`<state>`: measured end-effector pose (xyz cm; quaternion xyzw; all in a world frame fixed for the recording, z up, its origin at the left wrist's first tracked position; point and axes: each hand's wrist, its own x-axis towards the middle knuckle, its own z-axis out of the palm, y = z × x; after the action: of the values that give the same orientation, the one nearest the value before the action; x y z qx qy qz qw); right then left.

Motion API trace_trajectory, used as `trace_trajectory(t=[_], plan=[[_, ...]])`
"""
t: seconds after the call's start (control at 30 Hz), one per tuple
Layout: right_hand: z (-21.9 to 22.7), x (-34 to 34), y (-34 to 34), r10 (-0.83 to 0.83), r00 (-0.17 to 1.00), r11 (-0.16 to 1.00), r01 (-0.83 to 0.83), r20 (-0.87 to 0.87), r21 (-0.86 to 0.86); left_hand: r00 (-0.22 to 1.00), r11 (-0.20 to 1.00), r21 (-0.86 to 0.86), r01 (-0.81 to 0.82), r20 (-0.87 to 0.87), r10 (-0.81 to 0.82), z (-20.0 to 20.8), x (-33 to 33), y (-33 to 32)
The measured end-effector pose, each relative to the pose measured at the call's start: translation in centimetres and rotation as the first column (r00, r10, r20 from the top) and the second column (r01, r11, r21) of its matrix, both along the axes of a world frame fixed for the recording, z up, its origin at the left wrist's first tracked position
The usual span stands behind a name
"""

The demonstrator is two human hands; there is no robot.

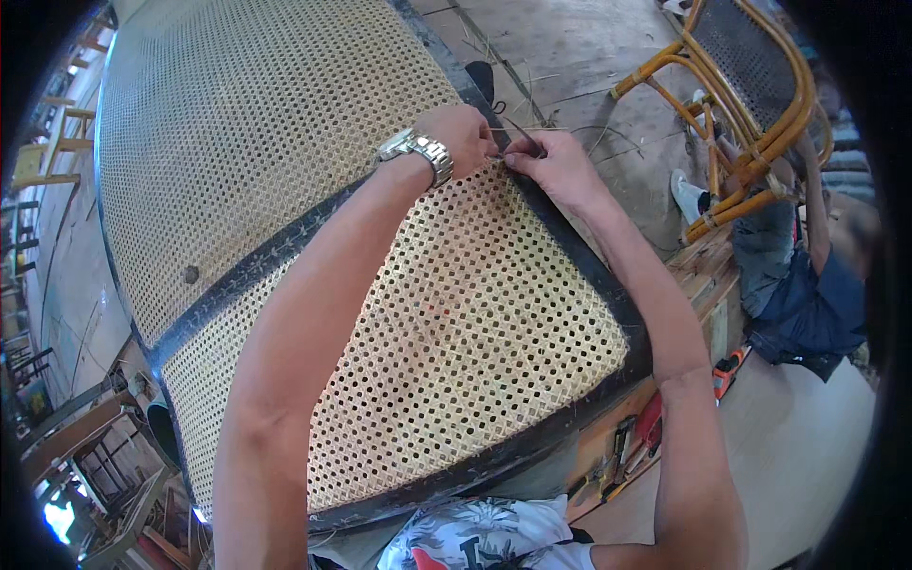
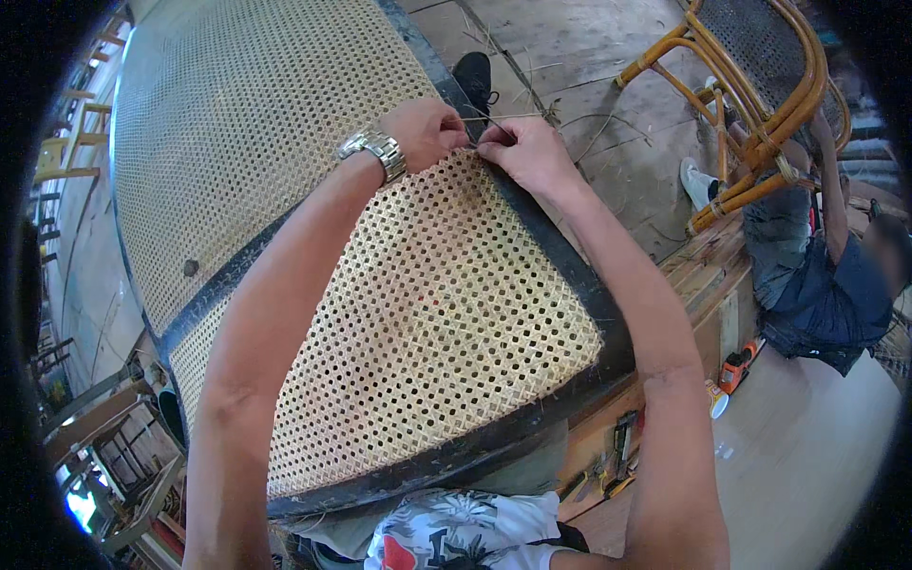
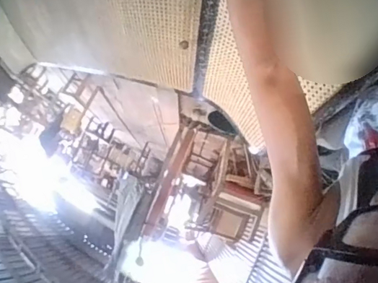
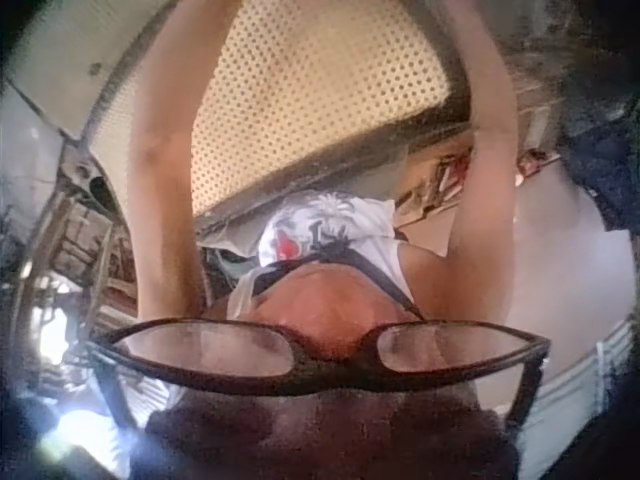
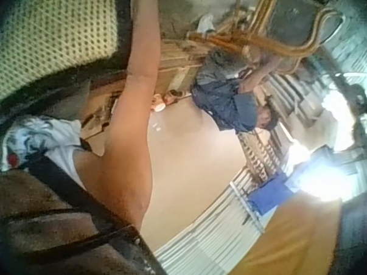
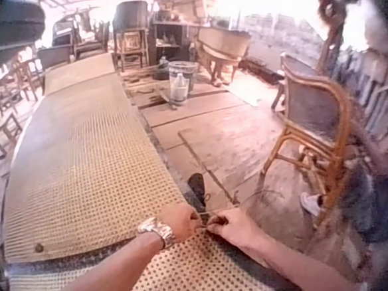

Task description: Repairing a woven chair seat using cane strips, glue, and tools.

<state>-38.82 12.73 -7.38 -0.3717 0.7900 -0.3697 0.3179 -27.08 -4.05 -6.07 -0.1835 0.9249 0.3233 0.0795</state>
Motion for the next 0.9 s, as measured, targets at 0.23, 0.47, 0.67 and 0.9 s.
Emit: trace_trajectory(t=[0.23, 0.47, 0.67, 0.9], plan=[[0.5, 0.7, -0.3, -0.026, 0.99, 0.999, 0.031, -0.138, 0.035, 0.997, 0.991, 0.115, -0.071, -0.029, 0.075, -0.2, 2.7, -2.3], [0.8, 1.9, -0.8, -0.026, 0.946, 1.0, 0.028, -0.324, 0.002, 0.991, 0.98, 0.167, -0.104, -0.069, 0.117, -1.1, 2.5, -3.2], [2.0, 2.9, -1.6, 0.015, 0.887, 0.996, 0.027, -0.462, 0.085, 0.99, 0.976, 0.177, -0.125, -0.047, 0.135, -1.3, 2.3, -3.6], [2.3, 2.8, -1.6, 0.024, 0.912, 0.996, 0.013, -0.41, 0.088, 0.999, 0.979, 0.202, -0.033, 0.007, 0.033, -0.7, 2.2, -4.1]])
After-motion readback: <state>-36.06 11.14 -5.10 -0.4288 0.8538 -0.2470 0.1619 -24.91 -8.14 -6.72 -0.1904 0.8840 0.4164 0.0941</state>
